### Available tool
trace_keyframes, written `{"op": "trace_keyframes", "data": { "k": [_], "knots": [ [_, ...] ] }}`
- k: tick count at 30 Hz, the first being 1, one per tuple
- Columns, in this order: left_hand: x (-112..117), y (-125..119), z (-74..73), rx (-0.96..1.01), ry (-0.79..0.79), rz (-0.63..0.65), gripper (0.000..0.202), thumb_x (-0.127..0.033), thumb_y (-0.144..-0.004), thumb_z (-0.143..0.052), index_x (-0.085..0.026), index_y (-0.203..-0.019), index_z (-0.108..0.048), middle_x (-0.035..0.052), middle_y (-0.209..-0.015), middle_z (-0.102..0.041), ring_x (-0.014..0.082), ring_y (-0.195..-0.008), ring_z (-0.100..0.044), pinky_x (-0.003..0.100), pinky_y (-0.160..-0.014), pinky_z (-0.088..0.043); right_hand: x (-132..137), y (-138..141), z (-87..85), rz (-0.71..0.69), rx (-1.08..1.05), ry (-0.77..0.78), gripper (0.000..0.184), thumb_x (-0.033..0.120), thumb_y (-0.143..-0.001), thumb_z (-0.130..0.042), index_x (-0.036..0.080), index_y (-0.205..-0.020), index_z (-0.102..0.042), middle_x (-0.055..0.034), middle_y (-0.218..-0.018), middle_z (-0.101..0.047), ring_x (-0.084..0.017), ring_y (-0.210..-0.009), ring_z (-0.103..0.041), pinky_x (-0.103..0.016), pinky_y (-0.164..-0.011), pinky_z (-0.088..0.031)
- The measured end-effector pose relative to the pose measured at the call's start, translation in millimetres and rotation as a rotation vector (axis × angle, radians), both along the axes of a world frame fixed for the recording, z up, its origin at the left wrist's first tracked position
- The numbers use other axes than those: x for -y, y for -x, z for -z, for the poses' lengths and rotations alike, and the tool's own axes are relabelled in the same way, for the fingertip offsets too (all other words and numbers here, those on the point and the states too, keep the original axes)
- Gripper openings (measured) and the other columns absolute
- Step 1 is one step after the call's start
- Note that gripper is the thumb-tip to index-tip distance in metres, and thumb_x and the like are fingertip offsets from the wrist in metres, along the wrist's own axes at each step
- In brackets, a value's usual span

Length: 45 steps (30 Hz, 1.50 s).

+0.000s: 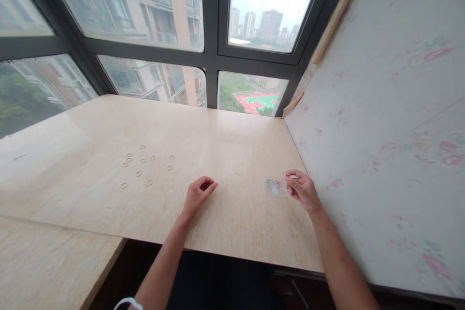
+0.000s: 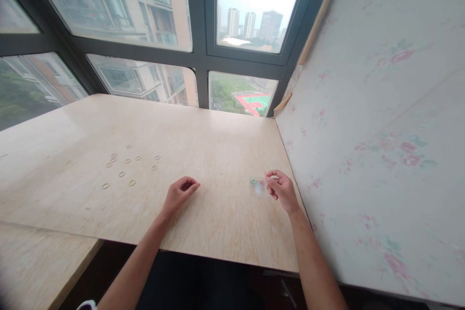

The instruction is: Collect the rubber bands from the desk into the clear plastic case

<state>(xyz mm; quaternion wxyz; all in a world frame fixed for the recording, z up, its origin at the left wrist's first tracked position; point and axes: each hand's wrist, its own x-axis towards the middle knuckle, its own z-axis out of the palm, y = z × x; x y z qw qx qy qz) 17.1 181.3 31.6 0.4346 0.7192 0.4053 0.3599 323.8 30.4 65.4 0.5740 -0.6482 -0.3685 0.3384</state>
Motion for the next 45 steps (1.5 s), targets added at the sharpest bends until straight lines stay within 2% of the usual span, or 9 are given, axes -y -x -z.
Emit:
{"op": "trace_keyframes", "data": {
  "k": [3, 9, 18, 23, 27, 30, 33, 38, 45],
  "knots": [
    [1, -1, -2.0, -0.001, -0.002, -0.017, 0.022, -0.039, -0.079, -0.06, -0.018, -0.075, -0.062, 0.0022, -0.071, -0.064, 0.0157, -0.067, -0.059, 0.027, -0.063, -0.048, 5, -14, 8.0, 0.067, 0.244, 0.068, 0.028, 0.044, -0.075, -0.062, 0.019, -0.086, -0.055, 0.0066, -0.046, -0.051, -0.008, -0.036, -0.036, -0.02, -0.037, -0.025],
    [1, -2, -1.2, -0.013, 0.008, -0.033, 0.022, -0.039, -0.078, -0.062, -0.018, -0.074, -0.062, 0.0018, -0.071, -0.065, 0.0155, -0.066, -0.059, 0.026, -0.062, -0.047, 9, -17, 22.0, 0.042, 0.699, 0.105, 0.025, 0.043, -0.081, -0.054, 0.019, -0.079, -0.061, 0.0098, -0.043, -0.033, -0.01, -0.04, -0.032, -0.022, -0.044, -0.025],
    [1, -1, 1.5, 0.0, 0.02, -0.035, 0.021, -0.038, -0.079, -0.063, -0.017, -0.075, -0.062, 0.0016, -0.072, -0.064, 0.0149, -0.067, -0.058, 0.026, -0.063, -0.047, 12, -14, 17.8, 0.143, 0.807, 0.041, 0.025, 0.04, -0.086, -0.049, 0.018, -0.084, -0.062, 0.0089, -0.047, -0.031, -0.011, -0.043, -0.033, -0.023, -0.048, -0.029],
    [1, 0, 3.5, 0.015, 0.006, -0.031, 0.023, -0.04, -0.08, -0.061, -0.017, -0.076, -0.062, 0.0022, -0.072, -0.064, 0.0152, -0.067, -0.058, 0.027, -0.063, -0.046, 14, 3, 17.9, 0.168, 0.846, -0.092, 0.027, 0.04, -0.089, -0.05, 0.017, -0.086, -0.064, 0.0082, -0.047, -0.035, -0.009, -0.042, -0.036, -0.021, -0.047, -0.032],
    [1, 0, 5.8, 0.023, -0.01, -0.034, 0.023, -0.039, -0.081, -0.061, -0.016, -0.076, -0.061, 0.002, -0.072, -0.063, 0.0144, -0.067, -0.057, 0.026, -0.062, -0.045, 14, 36, 24.0, -0.058, 0.897, -0.212, 0.027, 0.036, -0.093, -0.049, 0.015, -0.087, -0.066, 0.0055, -0.049, -0.046, -0.008, -0.042, -0.042, -0.02, -0.048, -0.035],
    [0, -1, 7.8, 0.032, -0.017, -0.043, 0.022, -0.038, -0.082, -0.06, -0.016, -0.076, -0.06, 0.0013, -0.071, -0.061, 0.0136, -0.066, -0.055, 0.025, -0.061, -0.044, 16, 64, 28.1, -0.303, 0.882, -0.217, 0.028, 0.034, -0.095, -0.047, 0.016, -0.088, -0.067, 0.0036, -0.051, -0.052, -0.009, -0.044, -0.048, -0.02, -0.05, -0.038],
    [1, -1, 9.0, 0.039, -0.022, -0.043, 0.022, -0.037, -0.083, -0.059, -0.016, -0.076, -0.059, 0.0007, -0.07, -0.06, 0.0127, -0.065, -0.054, 0.024, -0.061, -0.043, 20, 87, 30.4, -0.435, 0.795, -0.199, 0.031, 0.033, -0.098, -0.042, 0.016, -0.092, -0.068, -0.0015, -0.065, -0.064, -0.011, -0.054, -0.059, -0.021, -0.056, -0.043],
    [6, 7, 8.0, 0.034, -0.014, -0.016, 0.021, -0.035, -0.083, -0.059, -0.016, -0.075, -0.058, 0.0006, -0.07, -0.06, 0.0122, -0.064, -0.054, 0.023, -0.06, -0.042, 26, 99, 35.3, -0.475, 0.746, -0.169, 0.038, 0.031, -0.1, -0.033, 0.015, -0.101, -0.068, -0.0012, -0.058, -0.062, -0.013, -0.051, -0.059, -0.023, -0.055, -0.044],
    [0, 33, 6.7, 0.048, 0.009, -0.037, 0.02, -0.035, -0.079, -0.062, -0.017, -0.074, -0.06, -0.0003, -0.067, -0.06, 0.0117, -0.061, -0.054, 0.023, -0.058, -0.043, 28, 97, 41.4, -0.437, 0.684, -0.148, 0.048, 0.035, -0.101, -0.026, 0.014, -0.096, -0.07, 0.0018, -0.05, -0.054, -0.013, -0.045, -0.056, -0.023, -0.052, -0.044]
  ]
}}
